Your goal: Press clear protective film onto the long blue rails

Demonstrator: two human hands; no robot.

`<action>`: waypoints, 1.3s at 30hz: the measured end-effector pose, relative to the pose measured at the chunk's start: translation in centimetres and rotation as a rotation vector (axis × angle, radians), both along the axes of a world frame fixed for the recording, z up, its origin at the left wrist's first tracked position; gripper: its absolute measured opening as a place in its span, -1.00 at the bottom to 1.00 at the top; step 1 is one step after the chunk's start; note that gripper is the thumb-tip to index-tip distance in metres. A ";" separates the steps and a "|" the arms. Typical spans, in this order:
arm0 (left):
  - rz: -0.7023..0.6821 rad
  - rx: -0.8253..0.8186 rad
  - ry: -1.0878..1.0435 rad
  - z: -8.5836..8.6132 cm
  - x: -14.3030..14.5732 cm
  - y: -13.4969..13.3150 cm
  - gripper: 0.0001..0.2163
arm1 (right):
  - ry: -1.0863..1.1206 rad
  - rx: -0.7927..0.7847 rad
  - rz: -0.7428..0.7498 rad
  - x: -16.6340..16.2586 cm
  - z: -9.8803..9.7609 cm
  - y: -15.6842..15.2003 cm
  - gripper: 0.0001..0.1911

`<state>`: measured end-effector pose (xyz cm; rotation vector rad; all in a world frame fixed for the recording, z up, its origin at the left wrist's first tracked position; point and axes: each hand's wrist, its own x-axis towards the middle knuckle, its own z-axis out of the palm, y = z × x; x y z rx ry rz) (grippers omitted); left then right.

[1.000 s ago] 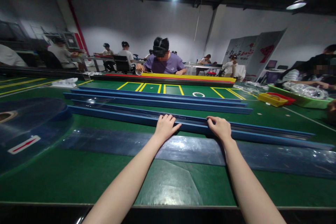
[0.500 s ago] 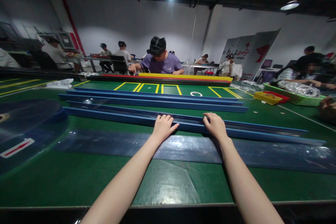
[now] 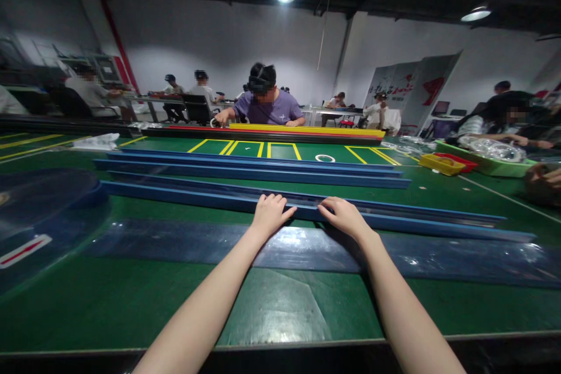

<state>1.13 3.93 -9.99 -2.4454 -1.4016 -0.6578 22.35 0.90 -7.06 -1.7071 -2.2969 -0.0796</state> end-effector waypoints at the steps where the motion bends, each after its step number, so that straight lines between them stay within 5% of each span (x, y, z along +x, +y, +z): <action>1: 0.004 -0.004 0.003 0.0 0.0 0.0 -0.63 | -0.002 -0.010 0.016 -0.1 -0.1 0.0 -0.62; 39: -0.018 0.060 0.034 -0.6 -0.1 0.5 -0.61 | -0.076 0.186 0.060 -1.3 -1.0 0.4 -0.68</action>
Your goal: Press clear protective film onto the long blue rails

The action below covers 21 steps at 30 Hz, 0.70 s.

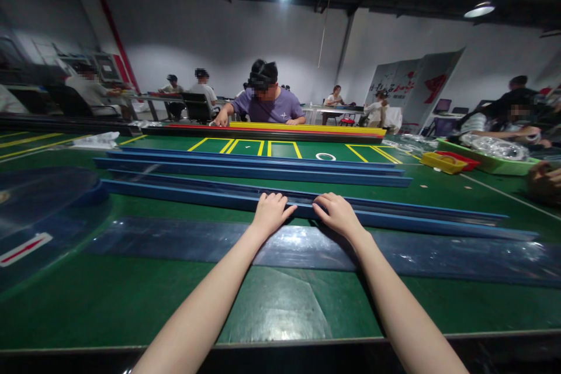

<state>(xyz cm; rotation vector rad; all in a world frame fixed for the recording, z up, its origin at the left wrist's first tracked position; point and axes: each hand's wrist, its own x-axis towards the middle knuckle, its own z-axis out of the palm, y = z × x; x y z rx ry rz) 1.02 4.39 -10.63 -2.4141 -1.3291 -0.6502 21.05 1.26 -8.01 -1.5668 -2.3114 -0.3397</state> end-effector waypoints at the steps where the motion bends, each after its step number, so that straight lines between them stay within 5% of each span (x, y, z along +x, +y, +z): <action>1: 0.000 0.004 -0.001 0.0 0.0 0.0 -0.61 | 0.001 0.027 -0.012 -0.1 -0.1 0.1 -0.68; 21: -0.010 -0.012 -0.073 0.1 0.0 -0.1 -0.69 | 0.171 0.043 0.052 -0.8 -1.0 0.4 -0.81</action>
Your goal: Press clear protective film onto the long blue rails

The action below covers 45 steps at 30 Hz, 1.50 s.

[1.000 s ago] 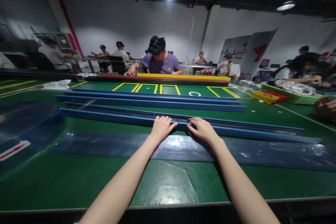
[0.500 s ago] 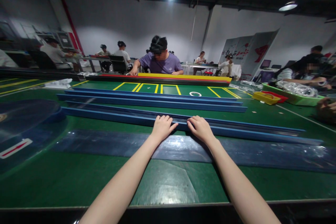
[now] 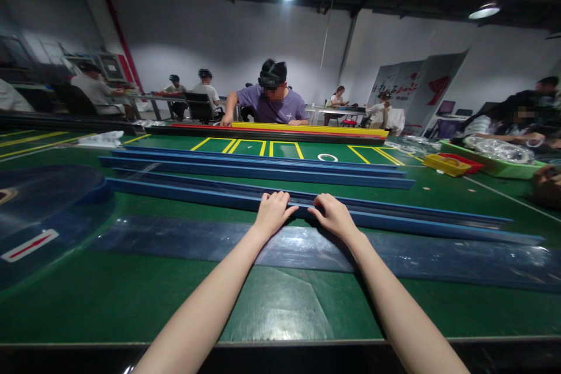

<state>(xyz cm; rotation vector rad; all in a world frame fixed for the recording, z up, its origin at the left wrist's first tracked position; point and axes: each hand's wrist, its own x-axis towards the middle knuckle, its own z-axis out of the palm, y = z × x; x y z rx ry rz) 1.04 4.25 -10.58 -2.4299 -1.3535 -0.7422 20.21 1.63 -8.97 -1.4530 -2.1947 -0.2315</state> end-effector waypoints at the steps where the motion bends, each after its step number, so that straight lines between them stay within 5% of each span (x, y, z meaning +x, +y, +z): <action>1: 0.000 0.004 -0.003 0.0 0.0 0.0 -0.70 | -0.001 -0.006 -0.008 0.0 0.0 0.1 -0.82; 23: 0.006 -0.028 -0.078 0.2 -0.1 0.7 -0.64 | -0.208 -0.083 -0.164 -0.9 1.0 -0.1 -0.85; 45: 0.017 0.032 -0.033 -0.3 -0.1 0.6 -0.61 | -0.168 -0.027 -0.095 -0.8 0.6 -0.3 -0.80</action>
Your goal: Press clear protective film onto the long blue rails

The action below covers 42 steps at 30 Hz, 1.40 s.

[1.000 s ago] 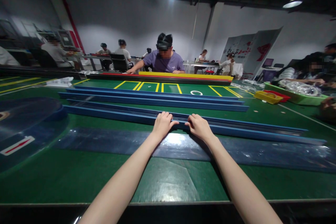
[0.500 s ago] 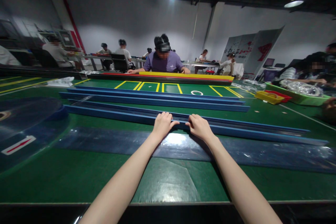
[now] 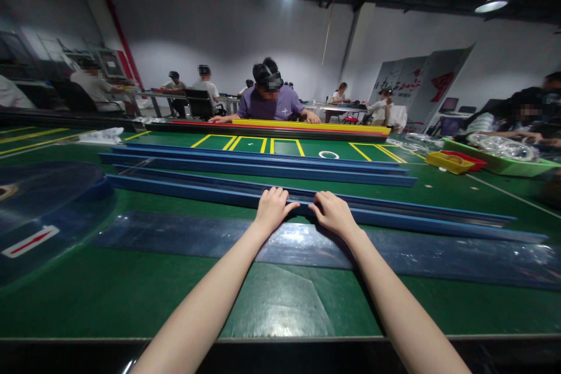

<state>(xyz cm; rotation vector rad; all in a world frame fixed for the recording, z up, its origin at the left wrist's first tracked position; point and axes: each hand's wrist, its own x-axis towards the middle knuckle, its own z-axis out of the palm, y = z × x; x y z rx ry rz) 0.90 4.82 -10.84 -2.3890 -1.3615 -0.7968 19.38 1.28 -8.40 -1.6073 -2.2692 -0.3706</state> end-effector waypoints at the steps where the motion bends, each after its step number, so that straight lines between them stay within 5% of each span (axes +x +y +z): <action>1: 0.000 0.000 0.002 0.0 0.0 -0.1 -0.62 | 0.003 0.018 0.020 -0.1 -0.1 0.0 -0.78; 7: 0.015 -0.012 0.015 0.2 0.1 -0.3 -0.63 | 0.016 0.157 0.032 -0.7 -1.0 0.7 -0.64; 13: 0.020 0.000 0.024 0.2 0.2 -0.3 -0.63 | 0.020 0.132 -0.065 -0.9 -1.8 1.7 -0.56; 31: -0.011 0.034 0.001 0.2 -0.1 -0.3 -0.67 | 0.111 0.092 -0.208 -1.0 -0.2 2.0 -0.63; 42: -0.030 0.006 -0.035 0.5 -0.1 -0.5 -0.71 | 0.209 0.021 -0.379 3.3 -0.1 1.6 -0.62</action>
